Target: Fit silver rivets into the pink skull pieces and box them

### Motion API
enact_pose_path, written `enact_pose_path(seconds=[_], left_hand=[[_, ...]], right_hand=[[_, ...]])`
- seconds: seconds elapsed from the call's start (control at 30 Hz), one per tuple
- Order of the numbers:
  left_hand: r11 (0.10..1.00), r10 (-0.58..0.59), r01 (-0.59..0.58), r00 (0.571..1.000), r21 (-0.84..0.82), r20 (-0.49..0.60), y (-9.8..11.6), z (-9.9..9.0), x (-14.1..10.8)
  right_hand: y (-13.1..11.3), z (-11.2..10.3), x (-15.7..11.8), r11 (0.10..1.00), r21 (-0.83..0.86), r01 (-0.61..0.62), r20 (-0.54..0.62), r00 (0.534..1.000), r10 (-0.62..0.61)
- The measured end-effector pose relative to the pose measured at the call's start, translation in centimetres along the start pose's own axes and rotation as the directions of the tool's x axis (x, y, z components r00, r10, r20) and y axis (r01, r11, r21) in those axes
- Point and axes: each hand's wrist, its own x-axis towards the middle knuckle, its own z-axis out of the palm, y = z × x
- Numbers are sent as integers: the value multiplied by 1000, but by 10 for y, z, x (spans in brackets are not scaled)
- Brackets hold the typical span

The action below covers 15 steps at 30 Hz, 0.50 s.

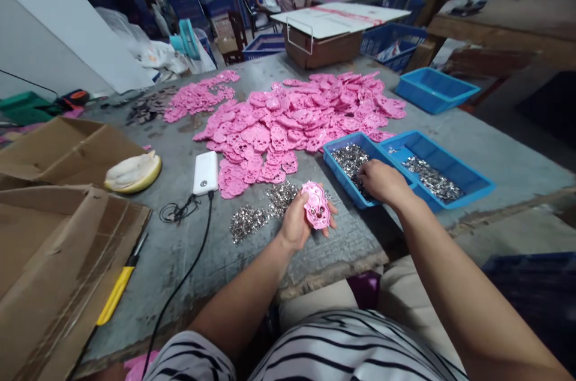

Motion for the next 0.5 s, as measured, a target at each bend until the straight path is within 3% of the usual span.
enact_pose_path(seconds=[0.17,0.37,0.43,0.5], left_hand=[[1000,19,-19,999,19,30,-2,-2,2],[998,51,-51,999,35,4,-4,-2,2],[998,52,-52,999,32,-8,-3,-1,2],[998,52,-51,999,28,-14,-3,-1,1]], right_hand=[[4,-3,-2,989,136,-59,-15,998,61],[12,-2,-1,936,352,22,-199,979,51],[13,-6,-4,880,473,49,-236,969,74],[10,-10,-10,758,641,123,-277,958,78]])
